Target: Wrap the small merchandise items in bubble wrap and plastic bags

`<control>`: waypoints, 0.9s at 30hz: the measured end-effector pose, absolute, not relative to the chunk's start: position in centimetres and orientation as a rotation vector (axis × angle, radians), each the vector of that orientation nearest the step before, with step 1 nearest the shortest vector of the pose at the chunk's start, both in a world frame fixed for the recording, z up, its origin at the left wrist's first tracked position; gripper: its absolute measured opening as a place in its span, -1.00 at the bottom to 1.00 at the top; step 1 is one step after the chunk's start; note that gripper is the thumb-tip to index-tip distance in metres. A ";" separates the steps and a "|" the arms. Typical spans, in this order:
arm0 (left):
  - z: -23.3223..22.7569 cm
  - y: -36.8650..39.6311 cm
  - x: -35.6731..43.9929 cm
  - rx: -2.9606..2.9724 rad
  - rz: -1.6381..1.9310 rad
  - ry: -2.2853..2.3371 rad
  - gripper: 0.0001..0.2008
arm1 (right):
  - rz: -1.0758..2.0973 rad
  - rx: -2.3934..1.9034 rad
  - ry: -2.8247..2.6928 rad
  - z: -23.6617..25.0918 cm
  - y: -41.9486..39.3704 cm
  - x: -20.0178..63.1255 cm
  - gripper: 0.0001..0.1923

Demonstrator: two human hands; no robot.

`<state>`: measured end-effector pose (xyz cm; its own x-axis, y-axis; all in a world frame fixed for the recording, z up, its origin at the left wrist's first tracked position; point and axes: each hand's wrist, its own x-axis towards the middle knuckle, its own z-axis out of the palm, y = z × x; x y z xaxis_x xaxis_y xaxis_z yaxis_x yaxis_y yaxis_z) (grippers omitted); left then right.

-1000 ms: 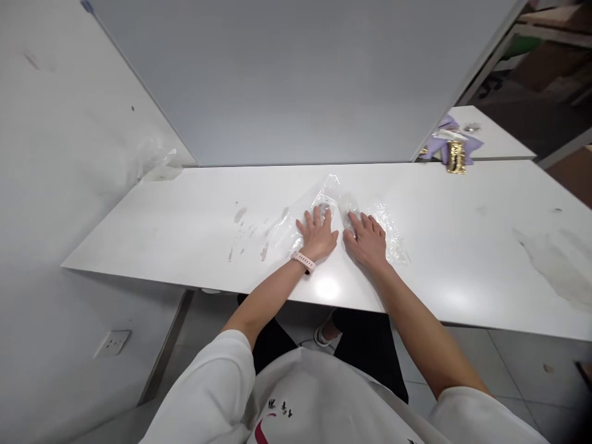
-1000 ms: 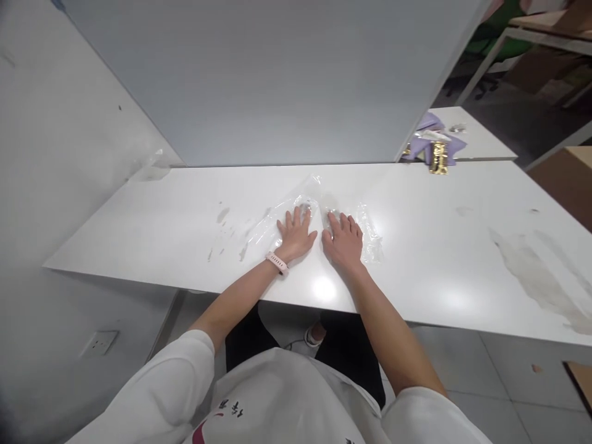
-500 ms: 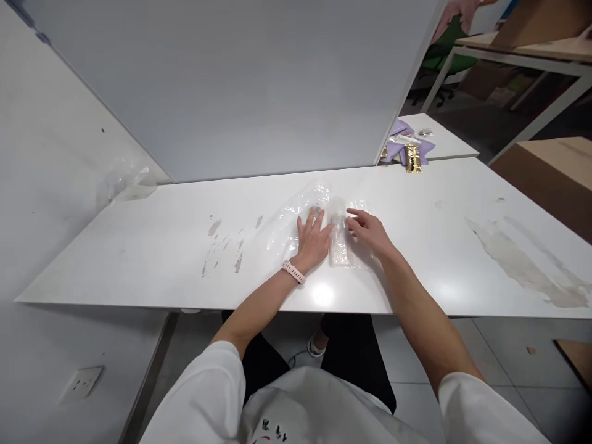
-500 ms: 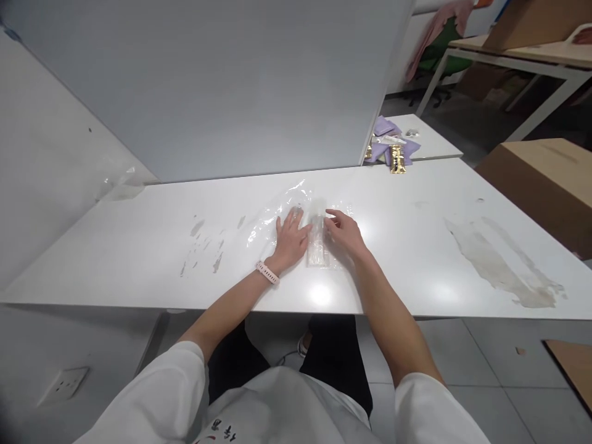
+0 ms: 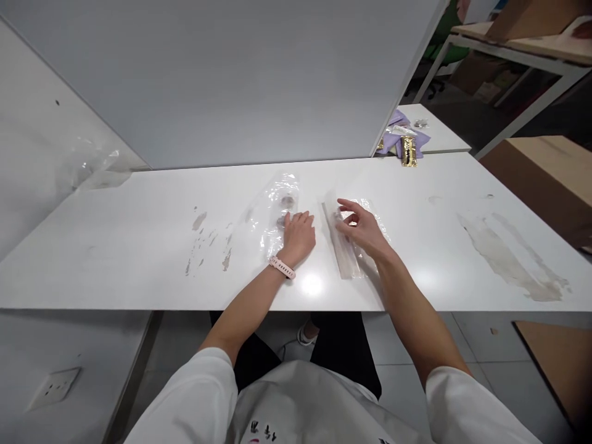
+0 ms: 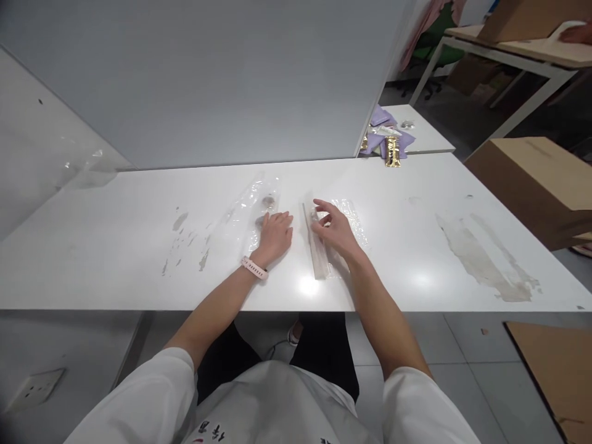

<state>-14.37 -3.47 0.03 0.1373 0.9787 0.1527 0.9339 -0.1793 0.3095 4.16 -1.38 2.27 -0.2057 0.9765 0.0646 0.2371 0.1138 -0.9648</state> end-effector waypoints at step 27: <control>1.5 -3.8 -16.7 1.262 1.303 1.675 -0.72 | 0.950 -1.044 -2.149 1.2 -3.2 2.5 -0.17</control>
